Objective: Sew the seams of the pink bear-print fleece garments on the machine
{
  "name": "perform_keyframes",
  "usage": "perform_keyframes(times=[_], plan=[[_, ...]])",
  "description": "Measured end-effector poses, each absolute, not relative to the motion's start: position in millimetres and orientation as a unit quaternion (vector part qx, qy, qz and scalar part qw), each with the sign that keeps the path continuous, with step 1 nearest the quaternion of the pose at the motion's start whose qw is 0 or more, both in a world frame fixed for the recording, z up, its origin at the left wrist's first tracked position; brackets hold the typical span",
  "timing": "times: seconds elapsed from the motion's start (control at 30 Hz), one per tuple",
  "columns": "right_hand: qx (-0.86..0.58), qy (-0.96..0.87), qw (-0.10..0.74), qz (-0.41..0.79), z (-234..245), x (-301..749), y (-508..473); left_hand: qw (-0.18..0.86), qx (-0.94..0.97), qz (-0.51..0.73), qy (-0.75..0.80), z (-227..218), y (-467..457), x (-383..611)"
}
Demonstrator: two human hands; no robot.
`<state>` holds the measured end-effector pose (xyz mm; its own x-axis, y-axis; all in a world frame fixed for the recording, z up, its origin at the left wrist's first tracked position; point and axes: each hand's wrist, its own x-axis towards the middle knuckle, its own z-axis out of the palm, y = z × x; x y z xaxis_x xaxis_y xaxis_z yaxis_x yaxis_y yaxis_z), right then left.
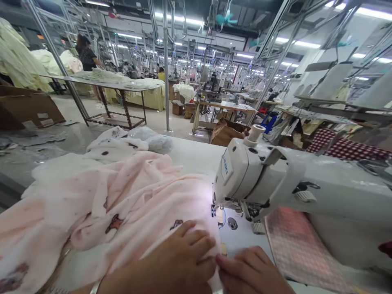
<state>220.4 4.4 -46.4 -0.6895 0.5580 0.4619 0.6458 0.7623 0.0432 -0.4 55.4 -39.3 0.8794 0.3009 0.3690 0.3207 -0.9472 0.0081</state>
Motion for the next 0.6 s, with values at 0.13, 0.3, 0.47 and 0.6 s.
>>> perform_keyframes(times=[0.13,0.3,0.47,0.6], plan=[[-0.378,-0.891,0.248,-0.04,-37.4,213.8,28.1,-0.057,-0.975,-0.152,-0.155,-24.6,83.7,-2.7],[-0.428,-0.875,0.223,0.027,-40.8,211.9,34.8,-0.089,-0.974,-0.167,-0.122,-28.5,100.3,-1.4],[-0.434,-0.875,0.214,0.005,-47.5,214.8,35.2,-0.095,-0.976,-0.149,-0.128,-28.5,104.6,-1.4],[-0.466,-0.856,0.225,0.005,-49.9,215.4,36.0,-0.084,-0.975,-0.149,-0.142,-28.4,117.5,1.6]])
